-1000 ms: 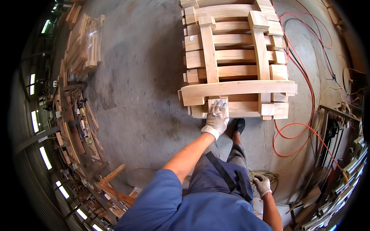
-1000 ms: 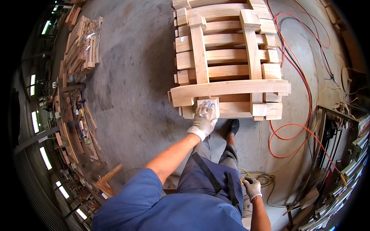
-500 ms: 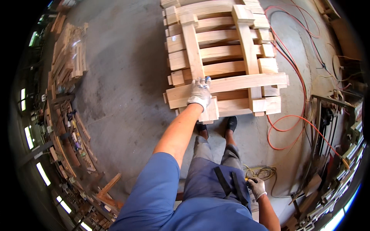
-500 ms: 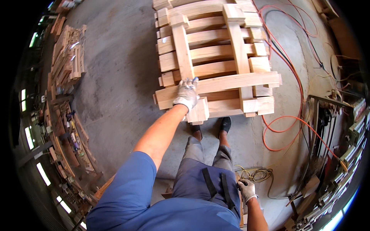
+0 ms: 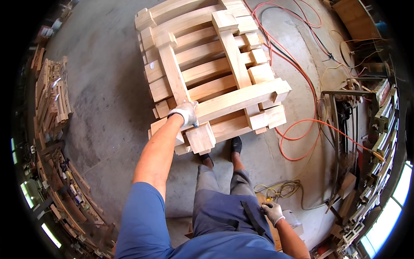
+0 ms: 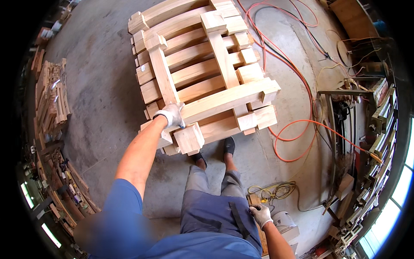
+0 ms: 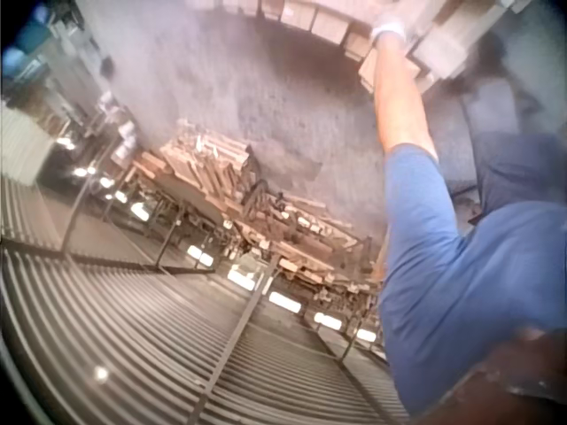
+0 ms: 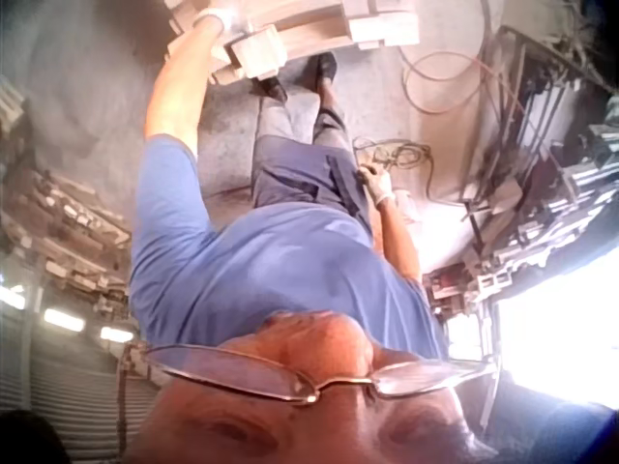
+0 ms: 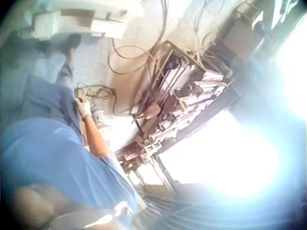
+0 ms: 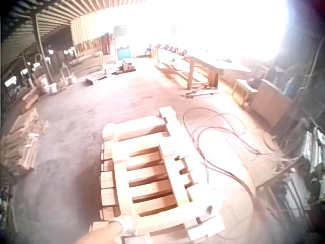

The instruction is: The person assembles wooden frames in a workshop. They pick up wooden pieces, use pliers to adjust joints, and place the assembled frames onto a stack.

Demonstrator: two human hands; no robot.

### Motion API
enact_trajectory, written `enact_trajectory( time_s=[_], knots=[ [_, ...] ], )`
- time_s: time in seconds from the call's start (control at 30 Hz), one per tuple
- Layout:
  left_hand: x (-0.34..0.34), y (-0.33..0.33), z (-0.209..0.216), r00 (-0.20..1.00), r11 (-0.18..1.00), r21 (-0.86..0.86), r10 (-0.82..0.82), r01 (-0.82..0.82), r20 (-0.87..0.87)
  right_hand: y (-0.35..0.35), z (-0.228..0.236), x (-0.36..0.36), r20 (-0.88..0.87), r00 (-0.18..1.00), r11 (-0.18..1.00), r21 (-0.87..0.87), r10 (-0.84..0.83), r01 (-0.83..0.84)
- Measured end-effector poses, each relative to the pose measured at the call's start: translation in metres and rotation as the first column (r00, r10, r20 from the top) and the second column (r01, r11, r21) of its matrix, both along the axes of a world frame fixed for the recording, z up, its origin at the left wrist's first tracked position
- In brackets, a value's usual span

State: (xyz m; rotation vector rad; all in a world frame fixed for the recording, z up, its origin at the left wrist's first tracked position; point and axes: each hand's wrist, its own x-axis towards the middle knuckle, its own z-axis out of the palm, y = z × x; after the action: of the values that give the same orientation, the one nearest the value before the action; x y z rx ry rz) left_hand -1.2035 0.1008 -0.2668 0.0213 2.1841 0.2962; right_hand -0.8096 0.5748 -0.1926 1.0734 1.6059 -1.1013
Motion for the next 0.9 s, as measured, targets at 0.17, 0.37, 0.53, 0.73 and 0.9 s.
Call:
enact_trajectory(
  time_s=[0.17,0.37,0.53,0.73,0.9],
  knots=[
    [0.005,-0.001,-0.033,0.994,0.990,0.103,0.100,-0.096,-0.037,0.004,-0.009,-0.007,-0.037,0.983,0.983,0.044,0.178,-0.177],
    [0.041,-0.006,-0.041,0.931,0.991,0.069,0.132,-0.115,-0.339,-0.006,-0.003,-0.018,-0.026,0.985,0.985,0.020,0.173,-0.172],
    [0.044,0.014,-0.043,0.912,0.995,-0.071,0.033,-0.068,-0.408,-0.005,-0.002,-0.020,-0.044,0.984,0.984,0.032,0.175,-0.173],
    [0.024,0.029,-0.052,0.906,0.991,-0.120,0.010,-0.067,-0.424,0.007,-0.018,0.008,-0.077,0.993,0.996,0.015,0.094,-0.093],
    [0.042,0.035,-0.034,0.929,0.991,-0.114,0.020,-0.067,-0.369,-0.002,-0.007,-0.007,-0.079,0.985,0.988,0.040,0.153,-0.150]
  ],
)
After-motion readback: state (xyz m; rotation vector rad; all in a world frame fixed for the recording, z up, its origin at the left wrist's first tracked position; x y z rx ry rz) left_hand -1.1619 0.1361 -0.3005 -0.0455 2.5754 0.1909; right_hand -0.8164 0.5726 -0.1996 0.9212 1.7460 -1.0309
